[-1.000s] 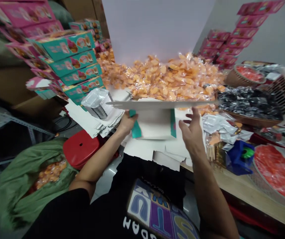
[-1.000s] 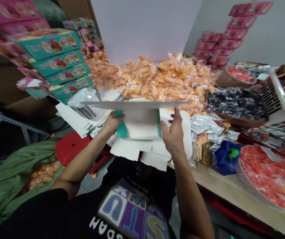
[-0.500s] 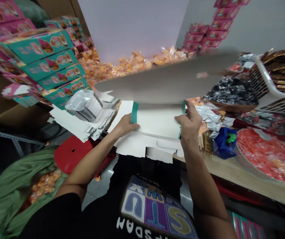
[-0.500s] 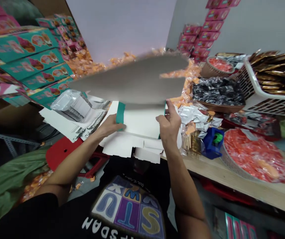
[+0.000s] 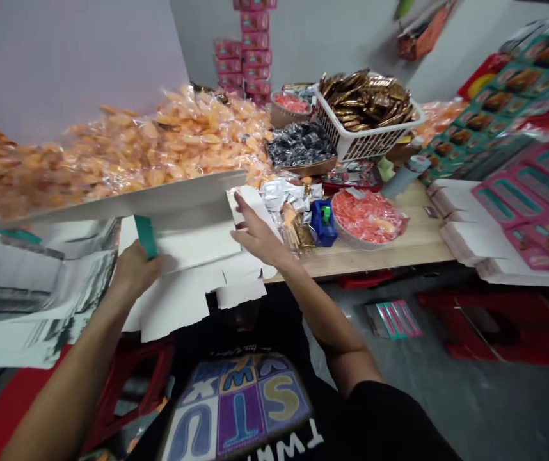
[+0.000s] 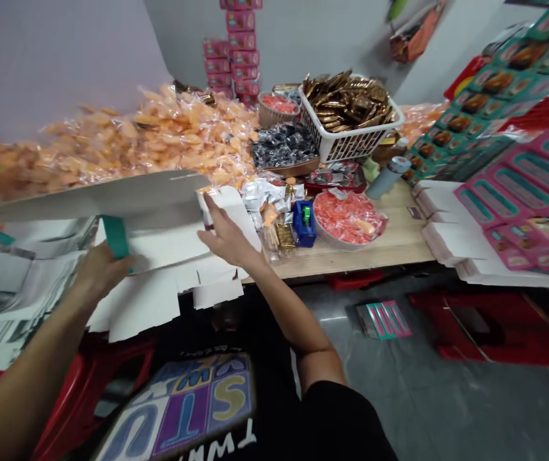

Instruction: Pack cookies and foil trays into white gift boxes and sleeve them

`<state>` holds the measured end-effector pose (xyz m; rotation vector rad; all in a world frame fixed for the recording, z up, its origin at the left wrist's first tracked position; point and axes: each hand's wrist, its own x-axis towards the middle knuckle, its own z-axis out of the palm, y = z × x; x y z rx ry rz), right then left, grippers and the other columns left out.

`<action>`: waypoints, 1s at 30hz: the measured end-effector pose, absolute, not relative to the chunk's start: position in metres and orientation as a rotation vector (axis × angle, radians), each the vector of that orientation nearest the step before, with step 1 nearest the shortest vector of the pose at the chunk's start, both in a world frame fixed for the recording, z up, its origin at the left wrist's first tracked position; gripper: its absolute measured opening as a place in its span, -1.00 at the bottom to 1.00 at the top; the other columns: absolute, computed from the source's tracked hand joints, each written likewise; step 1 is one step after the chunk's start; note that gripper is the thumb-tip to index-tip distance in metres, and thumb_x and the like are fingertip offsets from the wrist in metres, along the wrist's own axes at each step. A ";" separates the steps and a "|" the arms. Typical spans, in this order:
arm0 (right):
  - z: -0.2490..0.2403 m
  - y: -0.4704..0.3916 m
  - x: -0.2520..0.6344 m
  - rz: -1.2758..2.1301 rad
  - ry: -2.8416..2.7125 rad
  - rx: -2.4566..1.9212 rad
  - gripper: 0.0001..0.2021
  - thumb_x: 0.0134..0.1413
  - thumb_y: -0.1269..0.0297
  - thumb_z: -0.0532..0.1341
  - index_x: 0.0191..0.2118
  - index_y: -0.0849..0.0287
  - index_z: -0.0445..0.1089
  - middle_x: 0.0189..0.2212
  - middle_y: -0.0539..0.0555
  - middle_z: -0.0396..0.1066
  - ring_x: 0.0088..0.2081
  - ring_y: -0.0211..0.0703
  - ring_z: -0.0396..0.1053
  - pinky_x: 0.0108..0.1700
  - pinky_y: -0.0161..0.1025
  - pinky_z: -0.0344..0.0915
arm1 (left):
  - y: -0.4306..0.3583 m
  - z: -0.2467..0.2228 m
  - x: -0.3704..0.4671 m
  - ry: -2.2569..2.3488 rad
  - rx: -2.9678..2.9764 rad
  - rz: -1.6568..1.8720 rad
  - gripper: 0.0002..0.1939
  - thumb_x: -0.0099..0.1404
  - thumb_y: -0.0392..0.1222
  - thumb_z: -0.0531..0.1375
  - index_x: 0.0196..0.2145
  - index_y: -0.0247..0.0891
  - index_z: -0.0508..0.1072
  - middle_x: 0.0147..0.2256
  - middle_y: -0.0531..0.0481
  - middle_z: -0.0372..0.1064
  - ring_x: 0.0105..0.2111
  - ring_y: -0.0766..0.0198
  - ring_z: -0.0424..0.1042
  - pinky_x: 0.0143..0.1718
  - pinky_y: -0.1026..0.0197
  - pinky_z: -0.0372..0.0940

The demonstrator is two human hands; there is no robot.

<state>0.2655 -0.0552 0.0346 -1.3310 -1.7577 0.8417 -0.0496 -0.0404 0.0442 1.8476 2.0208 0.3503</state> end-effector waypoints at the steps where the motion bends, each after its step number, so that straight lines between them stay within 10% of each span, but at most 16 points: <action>1: 0.034 -0.063 0.282 0.804 -1.777 -1.397 -0.22 0.38 0.24 0.20 0.66 -0.01 0.12 0.43 0.21 0.43 0.14 0.14 0.52 0.22 0.06 0.48 | -0.039 0.042 -0.049 2.041 1.840 0.304 -0.79 0.12 -0.11 0.22 -0.43 -0.04 0.18 -0.47 -0.05 0.27 -0.28 -0.21 0.50 -0.15 -0.09 0.33; 5: 0.018 -0.084 0.342 0.456 -1.827 -1.994 -0.46 0.38 0.49 0.05 0.34 0.27 0.52 0.21 0.38 0.58 0.19 0.23 0.51 0.26 0.07 0.37 | -0.035 0.029 -0.045 2.100 1.826 0.216 -0.87 0.27 -0.04 0.15 -0.30 -0.08 0.29 -0.36 -0.25 0.46 -0.18 -0.37 0.60 -0.06 -0.24 0.42; 10: -0.013 -0.078 0.355 0.185 -1.887 -2.471 -0.61 0.45 0.41 0.10 0.17 0.44 0.57 0.23 0.59 0.51 0.26 0.40 0.44 0.25 0.15 0.30 | -0.038 0.025 -0.044 2.112 1.834 0.300 -0.43 0.44 0.29 0.07 0.01 -0.25 0.53 -0.16 -0.44 0.61 -0.02 -0.51 0.63 0.06 -0.38 0.45; 15: -0.012 -0.064 0.361 0.267 -1.764 -2.575 -0.60 0.49 0.36 0.08 0.21 0.38 0.55 0.11 0.53 0.61 0.14 0.27 0.58 0.10 -0.01 0.36 | -0.068 0.032 -0.054 1.944 1.908 0.521 -0.13 0.45 0.39 0.10 0.41 -0.34 0.40 0.08 -0.38 0.56 -0.03 -0.21 0.65 0.03 -0.21 0.57; 21: 0.030 -0.054 0.382 0.062 -1.562 -2.544 -0.58 0.53 0.35 0.04 0.24 0.40 0.53 -0.04 0.52 0.64 -0.01 0.32 0.63 0.00 0.00 0.41 | -0.101 -0.004 -0.048 1.599 2.376 0.634 -0.48 0.51 0.30 0.17 -0.02 -0.16 0.68 0.47 -0.39 0.27 0.46 -0.44 0.33 0.35 -0.47 0.41; 27: 0.123 -0.065 0.397 -0.163 -1.667 -2.324 -0.62 0.45 0.37 0.12 0.13 0.26 0.65 -0.06 0.41 0.69 -0.02 0.28 0.62 0.08 0.13 0.43 | -0.103 -0.024 -0.030 1.633 2.390 0.605 -0.63 0.61 0.03 0.15 -0.19 -0.20 0.66 0.43 -0.40 0.37 0.38 -0.41 0.44 0.30 -0.49 0.46; 30: 0.156 -0.109 0.392 -0.393 -1.701 -2.002 -0.50 0.51 0.03 0.01 0.09 -0.01 0.70 -0.18 0.31 0.69 -0.16 0.28 0.62 -0.09 0.23 0.42 | -0.103 -0.020 -0.028 1.621 2.393 0.592 -0.77 0.56 -0.09 0.24 -0.18 -0.19 0.68 0.34 -0.36 0.47 0.30 -0.34 0.51 0.32 -0.49 0.47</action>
